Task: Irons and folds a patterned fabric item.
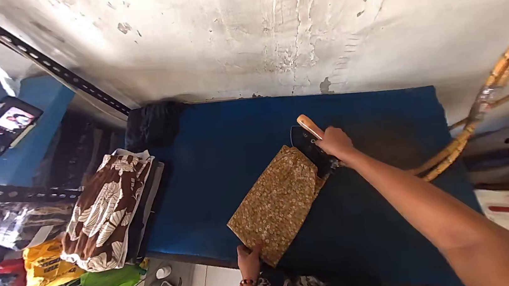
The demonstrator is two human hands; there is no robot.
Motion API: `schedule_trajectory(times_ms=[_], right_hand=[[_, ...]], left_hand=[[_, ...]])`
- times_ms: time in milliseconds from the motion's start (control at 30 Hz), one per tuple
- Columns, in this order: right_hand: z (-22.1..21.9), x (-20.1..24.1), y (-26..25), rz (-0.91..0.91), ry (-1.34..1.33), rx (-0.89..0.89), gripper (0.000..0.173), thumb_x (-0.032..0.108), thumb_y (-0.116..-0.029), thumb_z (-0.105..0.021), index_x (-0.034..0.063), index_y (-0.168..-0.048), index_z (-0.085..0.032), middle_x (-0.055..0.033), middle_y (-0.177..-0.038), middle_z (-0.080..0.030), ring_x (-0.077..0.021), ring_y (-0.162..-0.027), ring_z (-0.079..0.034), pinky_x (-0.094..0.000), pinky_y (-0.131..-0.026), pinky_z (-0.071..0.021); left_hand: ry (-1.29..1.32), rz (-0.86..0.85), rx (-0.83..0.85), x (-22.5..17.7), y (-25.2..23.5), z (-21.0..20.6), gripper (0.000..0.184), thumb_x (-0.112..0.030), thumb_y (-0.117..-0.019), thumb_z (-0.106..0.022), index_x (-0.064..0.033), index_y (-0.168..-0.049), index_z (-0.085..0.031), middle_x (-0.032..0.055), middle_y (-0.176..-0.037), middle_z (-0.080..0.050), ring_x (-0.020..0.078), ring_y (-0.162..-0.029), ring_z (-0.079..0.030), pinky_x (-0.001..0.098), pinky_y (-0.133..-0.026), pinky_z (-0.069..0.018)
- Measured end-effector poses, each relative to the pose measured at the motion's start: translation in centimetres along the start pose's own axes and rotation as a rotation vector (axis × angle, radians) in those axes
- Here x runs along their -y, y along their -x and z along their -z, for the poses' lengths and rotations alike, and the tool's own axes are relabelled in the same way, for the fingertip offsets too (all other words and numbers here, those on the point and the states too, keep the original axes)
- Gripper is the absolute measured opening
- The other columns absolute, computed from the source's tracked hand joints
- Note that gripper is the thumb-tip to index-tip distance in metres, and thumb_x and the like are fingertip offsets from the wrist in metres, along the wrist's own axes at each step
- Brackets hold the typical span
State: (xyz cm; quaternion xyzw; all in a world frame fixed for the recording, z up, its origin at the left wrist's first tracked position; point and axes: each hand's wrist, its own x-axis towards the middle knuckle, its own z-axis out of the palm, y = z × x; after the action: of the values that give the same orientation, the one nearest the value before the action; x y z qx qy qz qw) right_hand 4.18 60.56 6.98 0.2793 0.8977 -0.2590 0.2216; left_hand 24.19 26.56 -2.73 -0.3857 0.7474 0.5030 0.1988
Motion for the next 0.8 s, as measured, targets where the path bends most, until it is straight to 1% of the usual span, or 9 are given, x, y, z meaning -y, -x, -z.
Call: schedule_trajectory(times_ms=[233,400,500,567,600,667,700,733,800], right_hand=[[-1.3,-6.1,3.2,-0.063,-0.057,-0.085,0.045,0.026,-0.0975,-0.069,-0.0089,-0.123,-0.057,-0.0331,-0.111,-0.065,-0.0505,-0.104,-0.066,-0.0669,-0.084,-0.0523],[1.5,-11.2,2.2,-0.187,-0.113,-0.213,0.046,0.032,-0.0963,-0.071,-0.0119,-0.107,-0.062,-0.0354,-0.103,-0.065,-0.0522,-0.095,-0.066,-0.0689,-0.078,-0.0512],[2.3,-13.5,2.7,0.071,0.065,-0.488,0.055,0.026,-0.0956,-0.073,-0.0152,-0.127,-0.055,-0.0416,-0.119,-0.06,-0.0604,-0.112,-0.059,-0.0769,-0.09,-0.0427],[-1.2,-14.5,6.1,0.36,-0.041,-0.531,0.046,0.016,-0.1025,-0.059,-0.0134,-0.137,-0.051,-0.0392,-0.128,-0.056,-0.0572,-0.12,-0.055,-0.0733,-0.1,-0.0395],[-4.7,-14.0,8.9,0.383,-0.224,-0.413,0.038,0.014,-0.1074,-0.046,-0.0106,-0.136,-0.054,-0.0303,-0.129,-0.061,-0.0434,-0.123,-0.06,-0.0593,-0.107,-0.0447],[-12.7,-11.8,14.8,0.199,-0.902,0.126,0.055,0.02,-0.1131,-0.013,-0.0084,-0.128,-0.058,-0.0133,-0.115,-0.071,-0.0183,-0.104,-0.069,-0.0324,-0.093,-0.0558],[-16.5,-10.5,16.6,0.079,-1.231,0.475,0.073,0.035,-0.1099,0.003,-0.0066,-0.13,-0.054,-0.0124,-0.115,-0.072,-0.0209,-0.103,-0.071,-0.0353,-0.089,-0.0577],[-19.6,-8.9,17.5,-0.035,-1.474,0.696,0.081,0.048,-0.1065,0.007,-0.0029,-0.132,-0.05,-0.0129,-0.113,-0.073,-0.0252,-0.102,-0.072,-0.041,-0.088,-0.0594],[-22.7,-5.1,17.7,-0.099,-1.722,0.702,0.065,0.053,-0.108,-0.004,0.013,-0.116,-0.054,-0.0036,-0.094,-0.075,-0.019,-0.088,-0.074,-0.0402,-0.077,-0.0624]], left_hand=[[0.071,0.003,-0.01,0.4,0.1,-0.3,0.056,-0.01,-0.0913,-0.077,0.0107,-0.134,-0.048,0.0302,-0.117,-0.064,0.0355,-0.104,-0.064,0.0517,-0.092,-0.0523],[0.309,0.082,0.066,-1.1,1.1,0.3,0.05,-0.003,-0.0968,-0.067,0.0089,-0.139,-0.043,0.0272,-0.118,-0.061,0.0281,-0.097,-0.064,0.0433,-0.084,-0.0553],[0.561,0.096,0.203,-2.2,2.0,1.0,0.034,-0.001,-0.103,-0.051,0.0054,-0.136,-0.043,0.018,-0.107,-0.064,0.0185,-0.086,-0.067,0.0336,-0.076,-0.0582],[0.66,0.078,0.278,-3.2,2.9,2.0,0.025,0.0,-0.104,-0.046,0.0041,-0.129,-0.047,0.0137,-0.098,-0.067,0.0163,-0.082,-0.07,0.0323,-0.074,-0.0604],[0.693,0.056,0.305,-3.8,3.4,2.4,0.022,0.001,-0.1035,-0.046,0.0035,-0.125,-0.048,0.0121,-0.094,-0.069,0.0158,-0.08,-0.071,0.0323,-0.073,-0.0614],[0.745,0.019,0.335,-5.3,5.0,3.1,0.02,0.002,-0.1023,-0.047,0.0023,-0.122,-0.05,0.0103,-0.092,-0.071,0.0161,-0.079,-0.072,0.0328,-0.073,-0.062],[0.766,-0.002,0.343,-6.1,5.8,3.5,0.022,0.003,-0.1012,-0.048,0.0019,-0.123,-0.049,0.0102,-0.093,-0.071,0.0165,-0.08,-0.072,0.0331,-0.074,-0.062],[0.791,-0.026,0.354,-6.9,6.5,4.1,0.024,0.004,-0.0998,-0.049,0.0016,-0.124,-0.049,0.0102,-0.094,-0.071,0.0169,-0.082,-0.073,0.0336,-0.075,-0.0621],[0.86,-0.075,0.376,-8.3,7.1,6.3,0.027,0.005,-0.0969,-0.05,0.0008,-0.123,-0.05,0.0101,-0.095,-0.073,0.0176,-0.083,-0.073,0.0349,-0.077,-0.0625]])
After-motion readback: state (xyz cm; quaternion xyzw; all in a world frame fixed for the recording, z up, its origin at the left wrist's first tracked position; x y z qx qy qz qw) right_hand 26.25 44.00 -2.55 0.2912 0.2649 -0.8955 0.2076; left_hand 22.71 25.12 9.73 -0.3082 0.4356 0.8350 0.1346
